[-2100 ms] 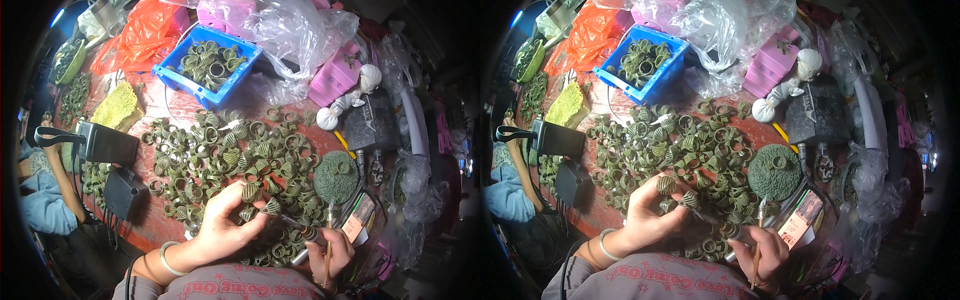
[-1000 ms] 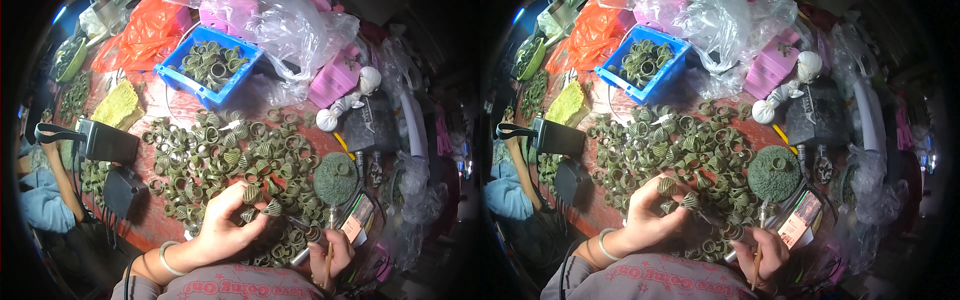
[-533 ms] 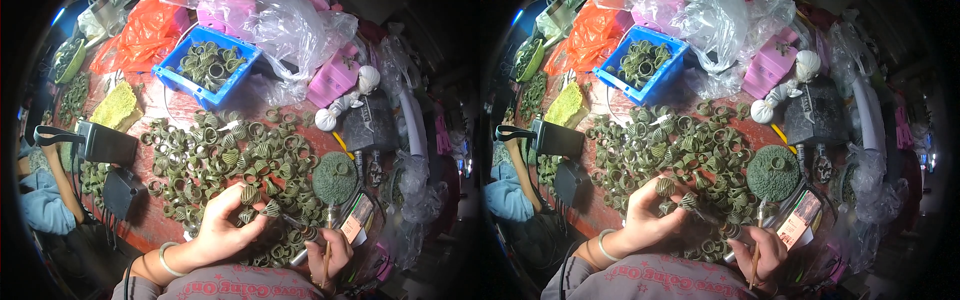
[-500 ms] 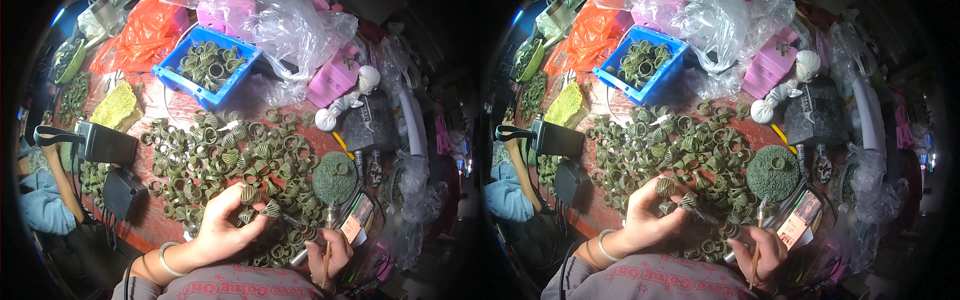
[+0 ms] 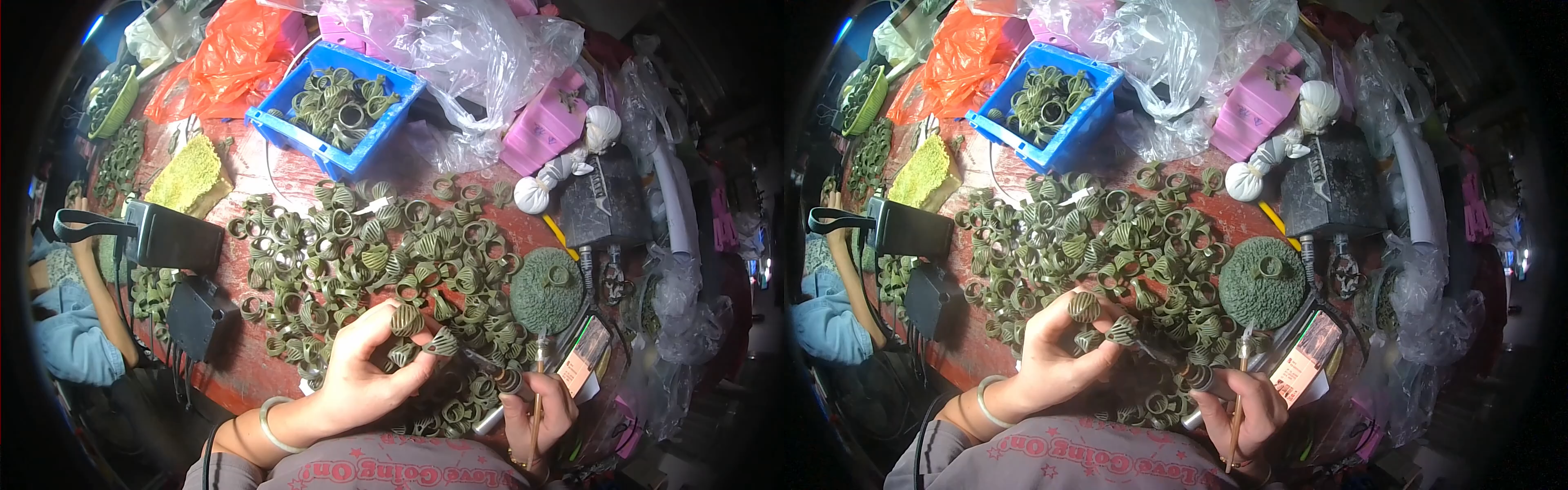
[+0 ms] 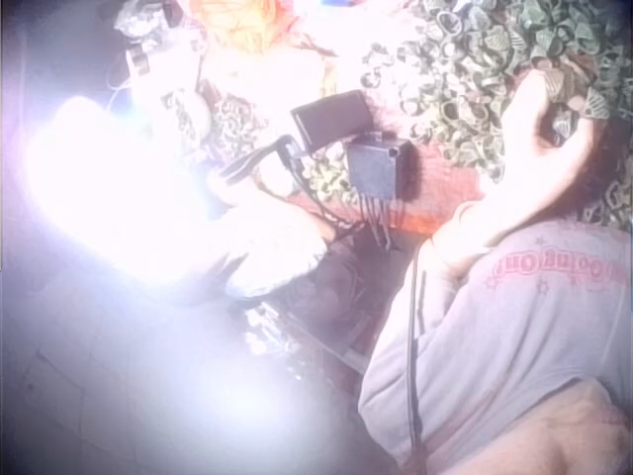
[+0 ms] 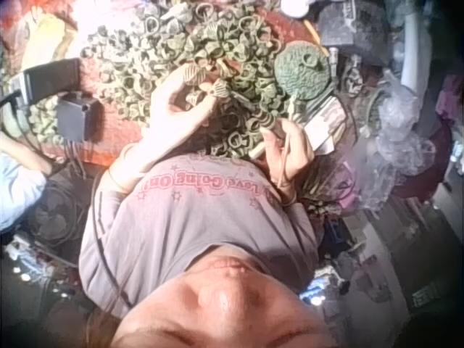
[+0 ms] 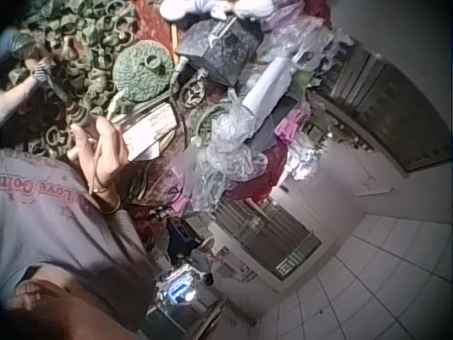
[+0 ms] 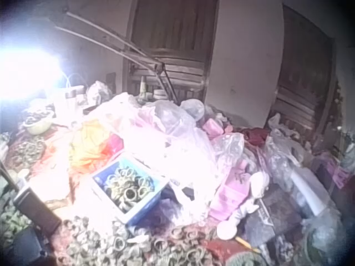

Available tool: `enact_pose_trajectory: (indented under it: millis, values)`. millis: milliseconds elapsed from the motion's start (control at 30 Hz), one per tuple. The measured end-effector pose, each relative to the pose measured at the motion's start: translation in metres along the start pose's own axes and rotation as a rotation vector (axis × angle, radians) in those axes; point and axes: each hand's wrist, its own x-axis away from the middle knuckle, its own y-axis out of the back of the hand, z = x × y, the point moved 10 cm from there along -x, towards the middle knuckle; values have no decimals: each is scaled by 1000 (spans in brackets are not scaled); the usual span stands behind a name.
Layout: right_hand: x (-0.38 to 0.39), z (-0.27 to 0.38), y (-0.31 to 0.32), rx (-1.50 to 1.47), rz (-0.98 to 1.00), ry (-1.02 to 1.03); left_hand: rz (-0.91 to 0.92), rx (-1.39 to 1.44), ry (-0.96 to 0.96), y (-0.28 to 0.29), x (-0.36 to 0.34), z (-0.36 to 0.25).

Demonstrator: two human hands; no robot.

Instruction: The person is using a soldering iron to fuse or modify small green textured wax jewelry patterns on a workshop table.

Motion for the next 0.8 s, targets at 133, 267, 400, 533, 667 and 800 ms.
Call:
enact_pose_trajectory:
  millis: [133,267,400,533,667,800]
  values:
    - [1,-2,1,-3,-14,-2,24,20,41,-1,-1,-4]
    - [1,-3,2,-11,-19,5,-2,24,-20,0,-2,-4]
    - [1,-4,1,0,19,-23,-9,46,-12,0,-2,-5]
    - [4,-8,5,-46,-13,-36,24,18,35,0,0,-2]
    - [4,-9,6,-48,-15,-42,51,5,43,-2,0,-3]
    - [3,-5,4,-37,5,-20,29,89,160,-2,1,1]
